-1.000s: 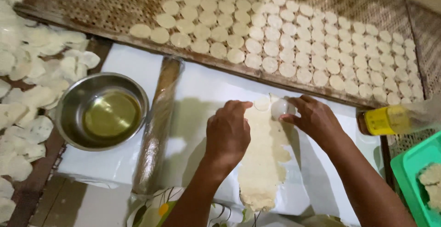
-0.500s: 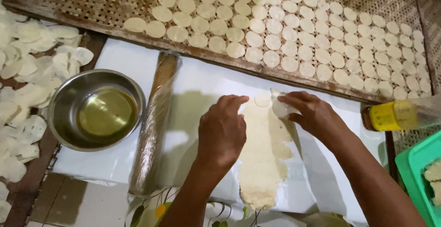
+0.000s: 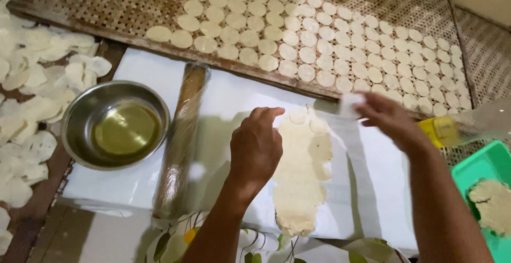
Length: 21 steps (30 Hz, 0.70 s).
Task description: Roll out dough and use a small circular mold to cut out snack pieces, then place them on a drying rack.
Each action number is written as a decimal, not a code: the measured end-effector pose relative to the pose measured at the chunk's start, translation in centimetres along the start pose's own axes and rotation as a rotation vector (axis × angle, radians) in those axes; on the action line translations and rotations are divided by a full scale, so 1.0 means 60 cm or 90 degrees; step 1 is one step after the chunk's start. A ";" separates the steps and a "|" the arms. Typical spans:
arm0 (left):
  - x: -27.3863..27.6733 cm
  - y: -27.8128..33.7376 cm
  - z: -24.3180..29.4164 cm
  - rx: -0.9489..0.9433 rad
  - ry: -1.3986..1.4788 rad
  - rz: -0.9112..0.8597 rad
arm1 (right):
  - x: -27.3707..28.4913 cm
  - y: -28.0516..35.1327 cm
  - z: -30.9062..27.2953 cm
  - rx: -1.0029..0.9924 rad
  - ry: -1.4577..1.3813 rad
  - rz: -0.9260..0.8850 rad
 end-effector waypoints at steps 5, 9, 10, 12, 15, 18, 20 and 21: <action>0.021 -0.003 0.001 -0.007 0.011 0.033 | 0.016 0.026 -0.010 0.085 -0.035 0.049; 0.020 -0.005 -0.002 0.004 0.013 0.038 | -0.075 0.050 -0.093 0.210 0.170 0.036; 0.021 -0.005 -0.002 0.005 0.011 0.038 | -0.091 0.060 -0.126 0.211 0.168 0.035; 0.021 -0.007 -0.003 0.005 0.013 0.034 | -0.138 0.077 -0.177 0.164 0.277 -0.046; 0.024 -0.007 -0.003 0.012 0.016 0.036 | -0.159 0.089 -0.215 0.365 0.336 0.031; 0.022 -0.006 -0.004 0.009 0.016 0.041 | -0.181 0.084 -0.217 0.387 0.391 0.034; 0.022 -0.004 -0.005 0.008 0.011 0.045 | -0.195 0.078 -0.220 0.387 0.404 0.028; 0.021 -0.003 -0.004 0.005 0.008 0.045 | -0.201 0.075 -0.220 0.384 0.417 0.024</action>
Point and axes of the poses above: each hand's wrist, its own y-axis away from the middle knuckle, its own x-axis out of the back of the hand, z = x × y, the point moved 9 cm from there along -y, towards the middle knuckle, and after that the axes turned 11 degrees about y, right-handed, at the moved point
